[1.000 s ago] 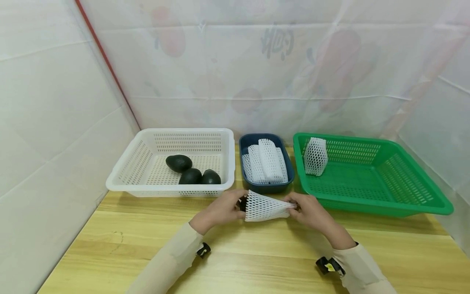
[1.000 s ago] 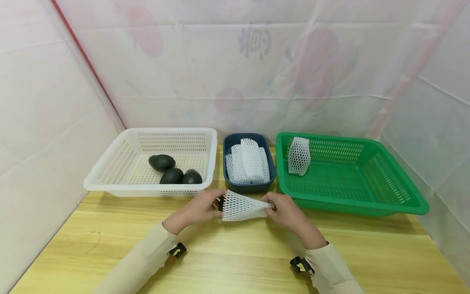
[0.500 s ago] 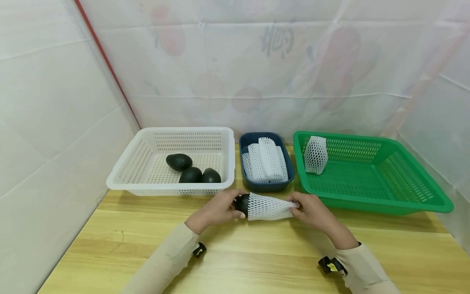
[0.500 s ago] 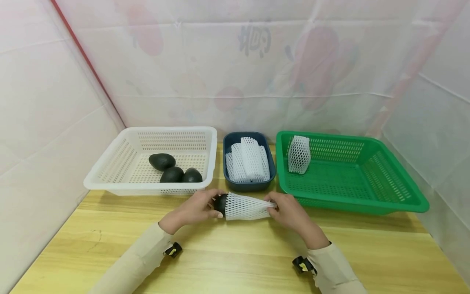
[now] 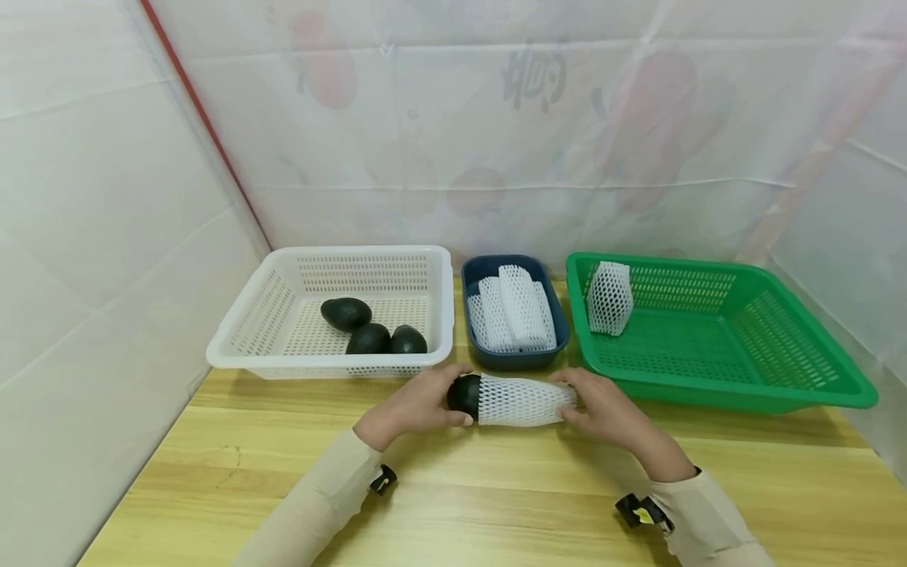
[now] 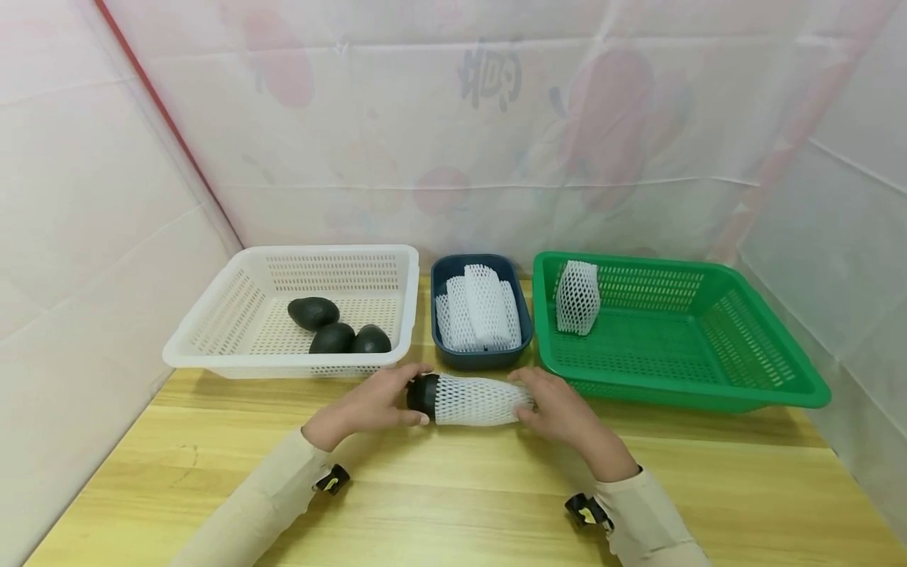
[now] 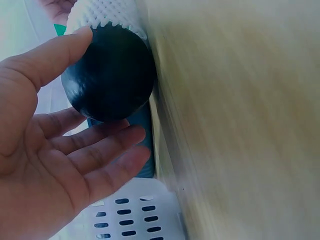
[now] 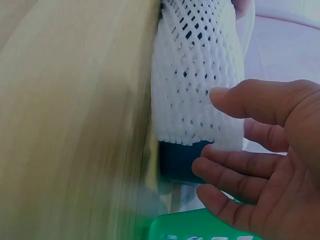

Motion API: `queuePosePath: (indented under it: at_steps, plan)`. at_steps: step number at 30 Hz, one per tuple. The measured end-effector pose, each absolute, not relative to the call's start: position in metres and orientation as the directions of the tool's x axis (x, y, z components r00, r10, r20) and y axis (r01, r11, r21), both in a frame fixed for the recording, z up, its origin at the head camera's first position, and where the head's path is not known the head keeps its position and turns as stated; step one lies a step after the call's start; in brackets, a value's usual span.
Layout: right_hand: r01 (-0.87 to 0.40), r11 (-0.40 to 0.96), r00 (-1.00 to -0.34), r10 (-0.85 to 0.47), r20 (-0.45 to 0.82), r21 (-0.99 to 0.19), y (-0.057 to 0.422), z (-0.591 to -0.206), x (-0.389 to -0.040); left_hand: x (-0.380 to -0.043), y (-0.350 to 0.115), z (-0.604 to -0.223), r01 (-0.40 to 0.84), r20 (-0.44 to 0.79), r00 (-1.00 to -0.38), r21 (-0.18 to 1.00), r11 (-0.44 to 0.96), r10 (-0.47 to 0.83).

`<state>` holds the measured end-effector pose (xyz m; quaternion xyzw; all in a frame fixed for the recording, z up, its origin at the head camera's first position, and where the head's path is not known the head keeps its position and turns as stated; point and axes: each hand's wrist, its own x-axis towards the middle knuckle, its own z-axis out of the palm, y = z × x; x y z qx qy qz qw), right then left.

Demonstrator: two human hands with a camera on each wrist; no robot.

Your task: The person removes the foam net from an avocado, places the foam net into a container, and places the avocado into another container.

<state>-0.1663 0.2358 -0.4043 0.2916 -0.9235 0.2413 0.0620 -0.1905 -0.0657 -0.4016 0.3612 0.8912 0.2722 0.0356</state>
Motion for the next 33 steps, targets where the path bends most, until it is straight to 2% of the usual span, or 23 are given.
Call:
queuePosePath:
  at_steps: [7,16,23,33]
  plan:
    - [-0.592,0.683,-0.803,-0.541,0.249,-0.428,0.226,-0.397,-0.168,-0.192,-0.063,-0.398,0.625,0.132,-0.739,0.502,0.598,0.660]
    - [-0.586,0.690,-0.798,-0.584,0.153,-0.425,0.193,-0.393,-0.174,-0.194,-0.047,-0.396,0.611,0.077,-0.745,0.478,0.631,0.663]
    - [-0.650,0.654,-0.752,-0.628,0.203,-0.386,0.182,-0.400,-0.177,-0.194,-0.042,-0.397,0.589,0.045,-0.751,0.497,0.637,0.659]
    - [-0.645,0.668,-0.761,-0.606,0.230,-0.371,0.182,-0.396,-0.175,-0.194,-0.046,-0.397,0.607,0.078,-0.750,0.475,0.637,0.657]
